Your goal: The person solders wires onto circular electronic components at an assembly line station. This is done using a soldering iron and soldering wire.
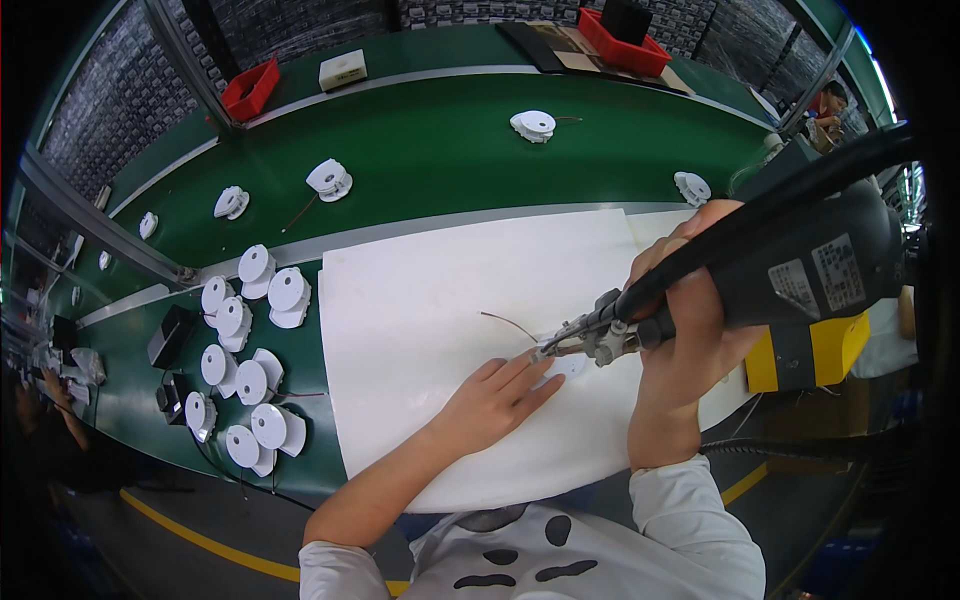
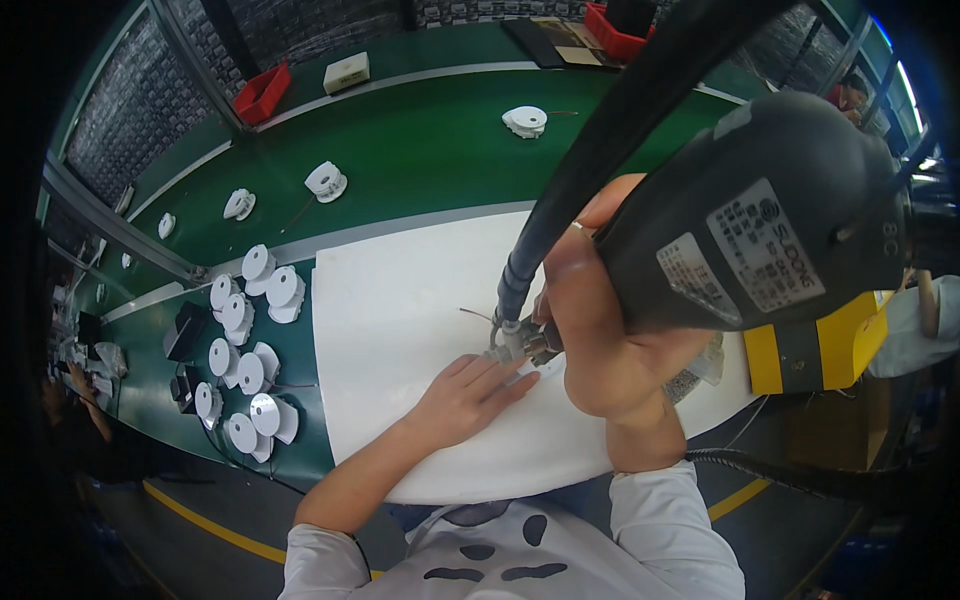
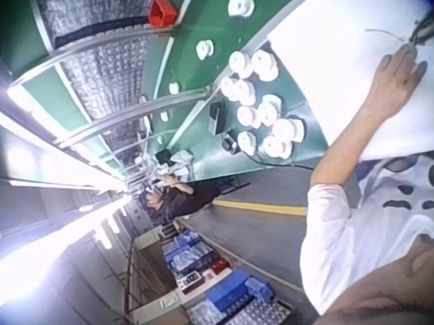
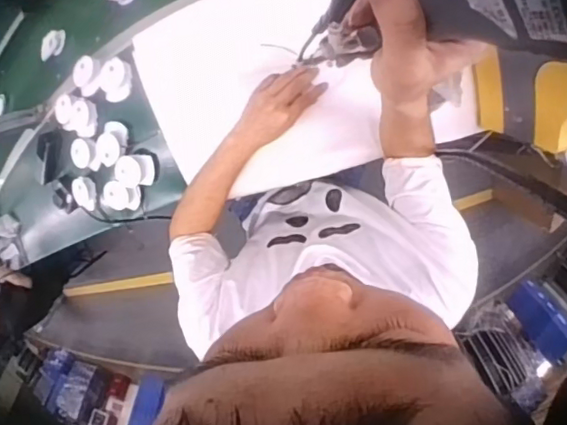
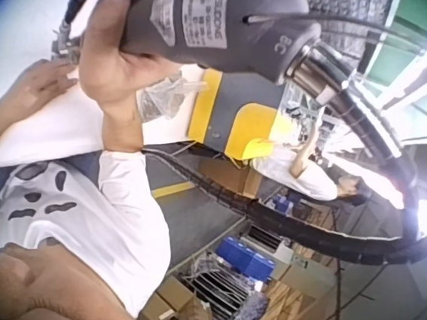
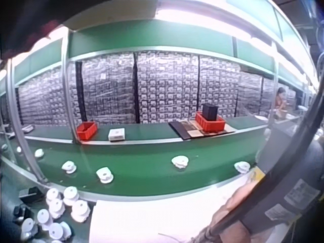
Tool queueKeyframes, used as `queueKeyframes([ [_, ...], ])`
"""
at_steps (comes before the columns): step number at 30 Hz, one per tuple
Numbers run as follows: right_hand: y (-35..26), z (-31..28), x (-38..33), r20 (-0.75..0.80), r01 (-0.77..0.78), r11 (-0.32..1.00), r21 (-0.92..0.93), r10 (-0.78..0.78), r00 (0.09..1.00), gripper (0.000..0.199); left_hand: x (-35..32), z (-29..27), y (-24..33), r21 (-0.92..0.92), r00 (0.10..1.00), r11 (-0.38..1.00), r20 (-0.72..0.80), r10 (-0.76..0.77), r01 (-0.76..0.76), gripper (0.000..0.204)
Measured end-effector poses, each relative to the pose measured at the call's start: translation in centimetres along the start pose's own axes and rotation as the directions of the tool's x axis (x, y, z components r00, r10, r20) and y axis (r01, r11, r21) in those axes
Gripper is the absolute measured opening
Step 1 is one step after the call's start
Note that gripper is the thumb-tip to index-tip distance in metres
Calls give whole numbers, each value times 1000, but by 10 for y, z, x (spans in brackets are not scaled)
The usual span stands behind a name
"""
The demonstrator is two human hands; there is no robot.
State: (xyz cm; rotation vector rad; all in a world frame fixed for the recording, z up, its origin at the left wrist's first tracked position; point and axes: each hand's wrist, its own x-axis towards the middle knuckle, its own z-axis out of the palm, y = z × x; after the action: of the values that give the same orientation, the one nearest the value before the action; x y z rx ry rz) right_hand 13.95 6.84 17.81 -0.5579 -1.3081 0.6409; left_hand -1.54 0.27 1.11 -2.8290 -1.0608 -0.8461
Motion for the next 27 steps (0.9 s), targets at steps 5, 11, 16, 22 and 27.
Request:
queueKeyframes([
  [5, 7, -2, -2, 29, 11, 999, 40, -12, 1000, 28, 1, 0, 2, -1, 1000, 1000, 2, -2, 2, 45],
  [11, 4, 6, -8, -102, -79, 997, -18, 76, 992, 36, -6, 4, -4, 15, 999, 1000, -29, -20, 20, 46],
  [16, -15, -30, 17, -297, 169, 985, -33, -171, 940, 29, 23, 14, -44, 38, 968, 968, 35, -248, 247, 48],
  [22, -23, -20, 20, -451, 17, 974, -224, -119, 884, 28, 48, -24, -201, 348, 772, 695, -383, -507, 629, 61],
  [27, -19, -19, 13, -369, 70, 996, -47, -83, 926, 26, -21, -53, -291, 567, 519, 236, -409, -751, 789, 28],
])
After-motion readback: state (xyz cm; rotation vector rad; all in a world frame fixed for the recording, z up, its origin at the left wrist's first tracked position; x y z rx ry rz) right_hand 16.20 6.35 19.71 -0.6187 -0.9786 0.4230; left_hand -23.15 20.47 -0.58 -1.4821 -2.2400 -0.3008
